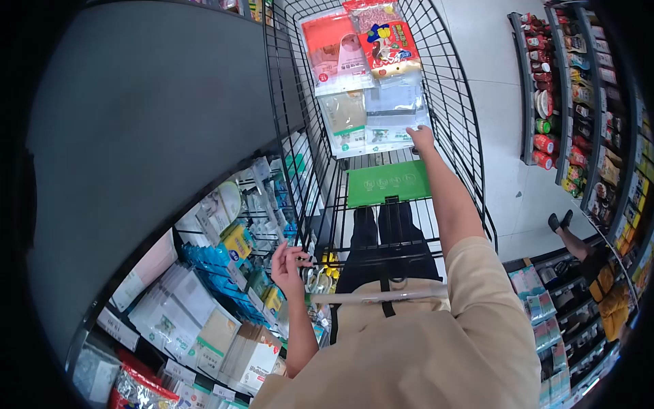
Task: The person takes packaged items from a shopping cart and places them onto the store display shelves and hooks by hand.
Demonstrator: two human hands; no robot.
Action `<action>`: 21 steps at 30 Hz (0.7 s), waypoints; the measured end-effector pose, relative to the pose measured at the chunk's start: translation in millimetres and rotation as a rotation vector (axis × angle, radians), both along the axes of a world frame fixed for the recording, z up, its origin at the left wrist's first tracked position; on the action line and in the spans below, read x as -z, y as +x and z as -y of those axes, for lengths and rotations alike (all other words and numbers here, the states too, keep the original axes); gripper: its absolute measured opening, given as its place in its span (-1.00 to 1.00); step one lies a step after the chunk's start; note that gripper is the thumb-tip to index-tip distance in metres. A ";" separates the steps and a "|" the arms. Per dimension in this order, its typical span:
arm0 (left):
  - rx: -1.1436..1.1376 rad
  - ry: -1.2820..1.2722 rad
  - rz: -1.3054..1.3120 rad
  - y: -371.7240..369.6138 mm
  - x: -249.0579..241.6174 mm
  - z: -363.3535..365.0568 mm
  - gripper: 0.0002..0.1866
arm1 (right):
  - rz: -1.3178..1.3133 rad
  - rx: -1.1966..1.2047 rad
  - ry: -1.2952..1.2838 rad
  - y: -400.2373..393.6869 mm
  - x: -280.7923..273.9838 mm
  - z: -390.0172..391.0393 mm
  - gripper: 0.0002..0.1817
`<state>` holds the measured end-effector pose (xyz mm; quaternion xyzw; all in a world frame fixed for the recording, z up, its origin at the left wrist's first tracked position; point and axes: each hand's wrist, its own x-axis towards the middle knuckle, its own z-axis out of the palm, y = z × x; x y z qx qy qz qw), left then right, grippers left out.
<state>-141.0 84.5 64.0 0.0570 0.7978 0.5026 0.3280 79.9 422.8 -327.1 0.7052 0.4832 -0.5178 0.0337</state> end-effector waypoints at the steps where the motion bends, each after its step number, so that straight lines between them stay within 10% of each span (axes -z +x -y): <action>1: -0.007 -0.014 0.005 0.0 -0.9 0.3 -0.68 | -0.021 0.010 0.007 -1.7 3.5 0.8 -0.21; 9: -0.043 -0.020 -0.004 1.7 3.6 3.9 -0.66 | -0.104 0.035 0.078 -5.0 76.2 10.8 0.12; 14: -0.056 -0.027 -0.006 2.6 1.7 2.9 -0.65 | -0.048 0.103 -0.103 -12.7 55.6 2.3 -0.49; 21: -0.030 -0.007 -0.019 -2.1 1.0 -4.2 -0.69 | -0.403 0.298 -0.306 -40.4 -30.2 5.6 -0.65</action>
